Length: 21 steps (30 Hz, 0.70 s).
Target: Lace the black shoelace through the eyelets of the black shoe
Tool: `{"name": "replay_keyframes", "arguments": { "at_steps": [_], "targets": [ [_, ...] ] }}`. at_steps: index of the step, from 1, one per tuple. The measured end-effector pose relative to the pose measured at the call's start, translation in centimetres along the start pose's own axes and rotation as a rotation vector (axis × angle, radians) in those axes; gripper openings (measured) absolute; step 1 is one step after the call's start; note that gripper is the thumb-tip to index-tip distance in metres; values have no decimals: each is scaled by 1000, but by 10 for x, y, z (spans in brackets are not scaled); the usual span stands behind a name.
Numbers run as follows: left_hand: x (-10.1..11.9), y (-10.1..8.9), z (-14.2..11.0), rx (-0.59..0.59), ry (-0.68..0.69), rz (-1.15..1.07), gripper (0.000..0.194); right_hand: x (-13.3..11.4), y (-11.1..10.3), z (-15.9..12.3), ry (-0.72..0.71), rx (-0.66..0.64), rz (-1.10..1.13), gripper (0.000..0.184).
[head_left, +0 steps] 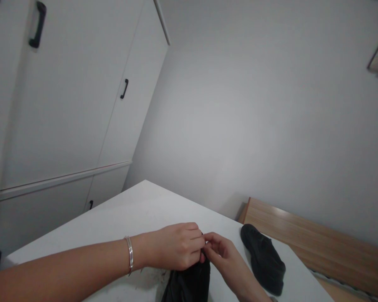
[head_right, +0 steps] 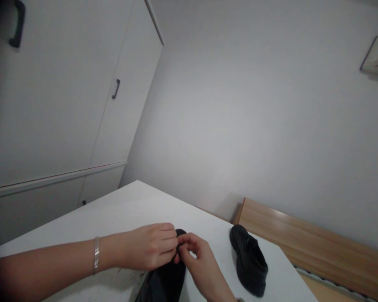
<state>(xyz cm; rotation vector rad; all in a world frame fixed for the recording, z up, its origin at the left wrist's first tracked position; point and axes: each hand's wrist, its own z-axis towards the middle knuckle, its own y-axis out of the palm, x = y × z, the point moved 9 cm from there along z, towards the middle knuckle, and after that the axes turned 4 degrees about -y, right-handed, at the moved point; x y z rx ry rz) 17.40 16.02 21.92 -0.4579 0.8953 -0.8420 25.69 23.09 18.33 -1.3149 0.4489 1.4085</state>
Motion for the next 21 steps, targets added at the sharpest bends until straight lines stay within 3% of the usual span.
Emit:
{"name": "replay_keyframes", "arguments": {
  "at_steps": [9,21],
  "targets": [
    [4,-6,-6,213,60,-2,24,16,-4,-2,93,-25,165,30],
    [8,-7,-12,236,121,1,26,30,-11,-3,126,52,235,21]
  ]
}}
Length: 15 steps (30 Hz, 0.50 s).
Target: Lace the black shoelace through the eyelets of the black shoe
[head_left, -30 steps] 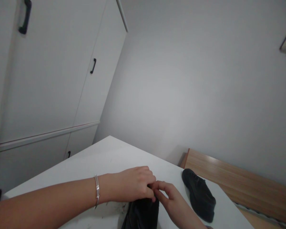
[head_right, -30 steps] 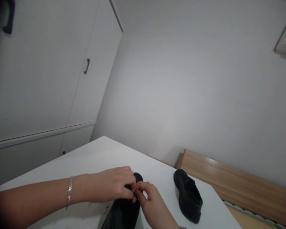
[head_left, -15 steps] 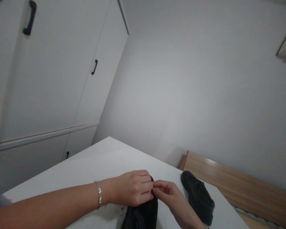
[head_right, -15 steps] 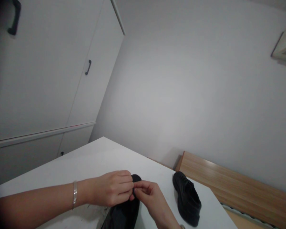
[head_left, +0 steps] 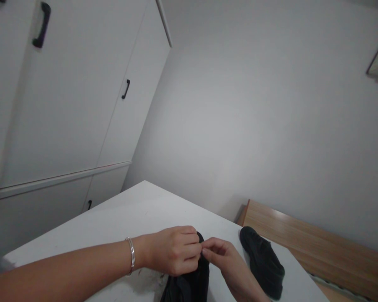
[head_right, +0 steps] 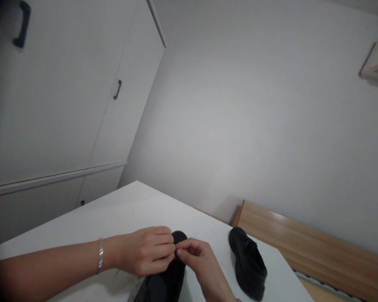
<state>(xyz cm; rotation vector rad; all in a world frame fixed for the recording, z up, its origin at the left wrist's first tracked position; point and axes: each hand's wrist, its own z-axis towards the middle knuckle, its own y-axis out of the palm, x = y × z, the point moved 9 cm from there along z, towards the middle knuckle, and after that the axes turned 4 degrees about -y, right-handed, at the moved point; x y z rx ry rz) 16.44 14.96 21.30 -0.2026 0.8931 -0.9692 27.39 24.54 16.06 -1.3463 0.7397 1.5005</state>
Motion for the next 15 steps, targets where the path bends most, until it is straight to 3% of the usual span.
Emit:
{"name": "replay_keyframes", "arguments": {
  "at_steps": [15],
  "targets": [
    [0,-6,1,62,-1,-55,26,-6,6,-1,-11,-26,22,23]
  ]
}}
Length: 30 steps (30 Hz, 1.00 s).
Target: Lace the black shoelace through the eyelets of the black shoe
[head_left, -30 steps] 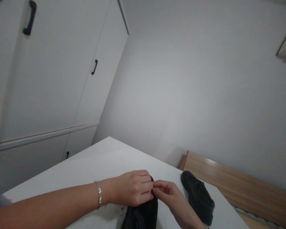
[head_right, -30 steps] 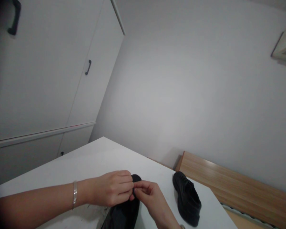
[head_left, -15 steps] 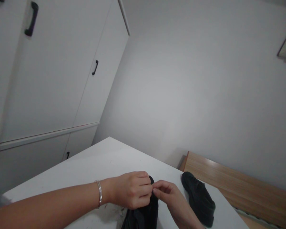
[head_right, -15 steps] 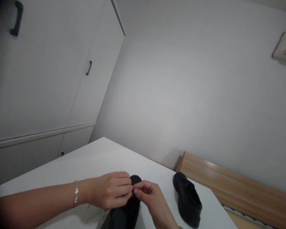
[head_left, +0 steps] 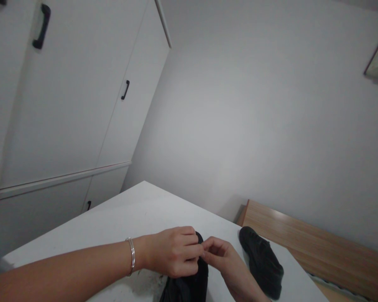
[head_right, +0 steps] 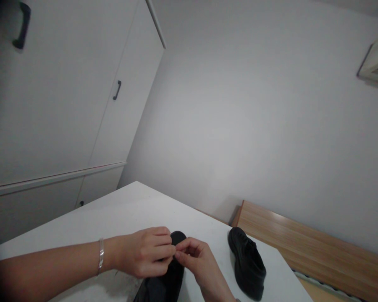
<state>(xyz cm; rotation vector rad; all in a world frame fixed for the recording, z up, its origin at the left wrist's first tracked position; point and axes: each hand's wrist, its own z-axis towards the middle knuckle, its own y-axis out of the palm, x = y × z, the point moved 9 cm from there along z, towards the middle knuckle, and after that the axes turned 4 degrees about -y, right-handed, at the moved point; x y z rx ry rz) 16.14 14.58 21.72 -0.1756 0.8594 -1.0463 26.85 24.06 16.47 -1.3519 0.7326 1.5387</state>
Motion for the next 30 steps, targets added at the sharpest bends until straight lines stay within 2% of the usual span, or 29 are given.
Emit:
{"name": "replay_keyframes", "arguments": {
  "at_steps": [16,21,30],
  "targets": [
    [-1,-3,0,-6,27,-32,22,-4,1,1,-3,12,-28,33],
    [-3,-5,1,37,-4,-48,24,-8,3,-1,-17,16,-56,35],
    [-6,-2,0,35,-57,-55,24,-6,3,1,-62,9,-73,35]
  ]
}}
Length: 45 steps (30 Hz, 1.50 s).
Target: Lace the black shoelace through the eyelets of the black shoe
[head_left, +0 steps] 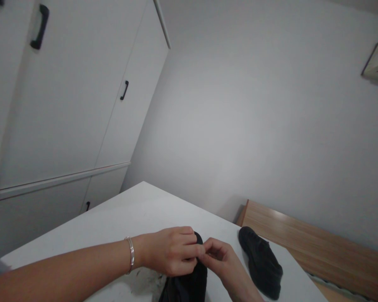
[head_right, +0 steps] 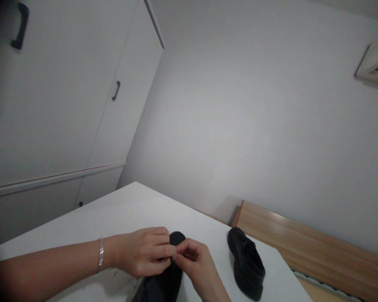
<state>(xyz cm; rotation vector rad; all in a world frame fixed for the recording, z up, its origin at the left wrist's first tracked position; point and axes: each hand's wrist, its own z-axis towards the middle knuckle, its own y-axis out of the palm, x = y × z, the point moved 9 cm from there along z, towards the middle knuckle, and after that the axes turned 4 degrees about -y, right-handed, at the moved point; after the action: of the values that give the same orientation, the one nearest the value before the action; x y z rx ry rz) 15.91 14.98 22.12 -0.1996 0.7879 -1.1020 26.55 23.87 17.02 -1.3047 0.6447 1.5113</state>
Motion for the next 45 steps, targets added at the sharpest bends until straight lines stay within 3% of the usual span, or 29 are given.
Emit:
{"name": "replay_keyframes", "arguments": {
  "at_steps": [3,7,11,15,18,21,23,25,27,29,34,39,42,45],
  "targets": [
    [-3,3,1,-15,-52,6,23,4,-2,1,-28,6,-30,37],
    [-18,14,-3,-87,-245,-48,10,4,-5,2,-57,12,-75,38],
    [-21,21,-5,-128,-320,-104,14,-2,-2,0,-67,-15,-138,35],
    [-23,17,-4,-82,-335,-184,11,-6,3,-2,-92,-33,-241,35],
    [-36,17,-13,-44,-465,-309,11,-7,-1,-5,-120,-10,-349,32],
    [-49,15,-31,70,-598,-480,9,-5,-15,-11,-159,39,-496,23],
    [-58,22,-49,120,-744,-690,15,-3,-26,-17,-183,80,-608,15],
    [-68,37,-75,151,-1005,-942,8,0,-37,-25,-217,139,-736,10],
    [-71,52,-98,202,-1256,-1138,6,-1,-45,-34,-285,214,-899,13],
    [-70,62,-110,253,-1407,-1270,17,-6,-46,-42,-379,282,-1077,17],
    [-68,73,-87,231,-1404,-1349,29,-30,-31,-49,-559,347,-1325,21],
    [-66,90,-56,95,-1389,-1355,41,-71,8,-44,-753,274,-1412,23],
    [-62,94,-45,7,-1360,-1360,28,-85,27,-40,-847,215,-1436,29],
    [-62,87,-40,-2,-1320,-1308,22,-86,25,-38,-849,220,-1375,28]
  ]
}}
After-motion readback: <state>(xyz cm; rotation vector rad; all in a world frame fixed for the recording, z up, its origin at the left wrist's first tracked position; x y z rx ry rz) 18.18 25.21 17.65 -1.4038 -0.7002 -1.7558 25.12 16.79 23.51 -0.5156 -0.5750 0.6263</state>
